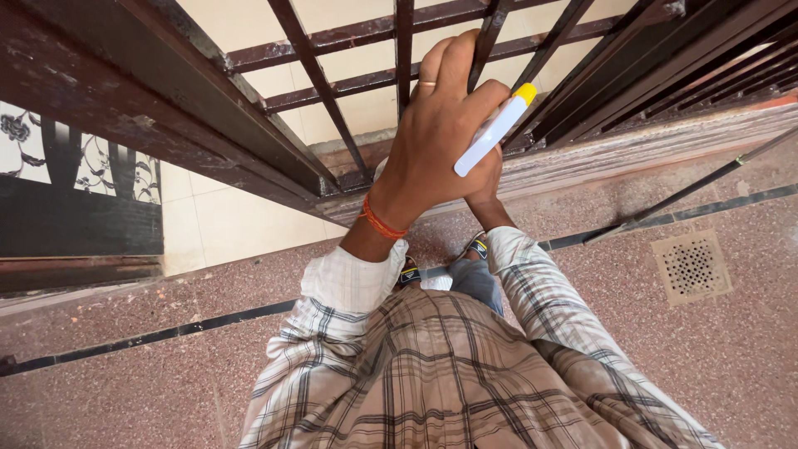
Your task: The person sprays a liquid onto the bars of a metal gate and wipes them with a cloth.
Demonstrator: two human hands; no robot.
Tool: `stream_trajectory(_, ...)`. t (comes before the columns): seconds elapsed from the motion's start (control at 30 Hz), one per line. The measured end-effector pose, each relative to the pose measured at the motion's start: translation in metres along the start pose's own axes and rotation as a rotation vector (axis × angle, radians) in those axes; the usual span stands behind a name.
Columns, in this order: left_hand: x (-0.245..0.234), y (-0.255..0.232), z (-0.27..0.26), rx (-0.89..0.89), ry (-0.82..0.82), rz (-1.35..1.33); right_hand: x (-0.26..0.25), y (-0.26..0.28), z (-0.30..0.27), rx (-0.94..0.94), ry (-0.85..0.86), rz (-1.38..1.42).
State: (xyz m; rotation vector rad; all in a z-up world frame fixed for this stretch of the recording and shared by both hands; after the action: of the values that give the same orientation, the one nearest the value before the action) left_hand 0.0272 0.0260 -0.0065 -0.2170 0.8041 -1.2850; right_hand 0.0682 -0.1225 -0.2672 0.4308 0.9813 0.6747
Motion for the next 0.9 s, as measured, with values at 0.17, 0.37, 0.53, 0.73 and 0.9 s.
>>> stream_trajectory(0.17,0.000,-0.002,0.003,0.031,-0.008,0.017,-0.009,0.016,0.014,0.113,-0.014,0.226)
stream_trajectory(0.37,0.003,-0.005,0.004,-0.001,-0.023,0.015,-0.045,0.041,0.058,0.007,-0.192,0.387)
stream_trajectory(0.53,0.001,-0.004,0.007,0.000,-0.012,0.002,-0.027,0.016,0.053,0.063,-0.090,0.339)
stream_trajectory(0.73,0.002,-0.001,0.006,0.000,-0.002,0.005,-0.001,-0.002,0.030,0.088,-0.137,0.083)
stream_trajectory(0.9,0.004,0.003,0.002,-0.014,0.006,0.010,0.007,-0.005,0.010,0.095,-0.088,0.116)
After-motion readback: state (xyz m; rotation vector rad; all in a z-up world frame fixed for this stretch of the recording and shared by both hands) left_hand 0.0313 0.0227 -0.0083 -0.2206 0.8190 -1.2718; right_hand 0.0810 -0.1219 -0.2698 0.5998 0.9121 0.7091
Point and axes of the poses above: each hand's wrist, its own z-axis towards the middle knuckle, its own x-axis out of the palm, y = z × x, the point moved 3 cm from there along z, towards the middle knuckle, and after that the axes turned 13 degrees about -z, right-handed, at the moved point
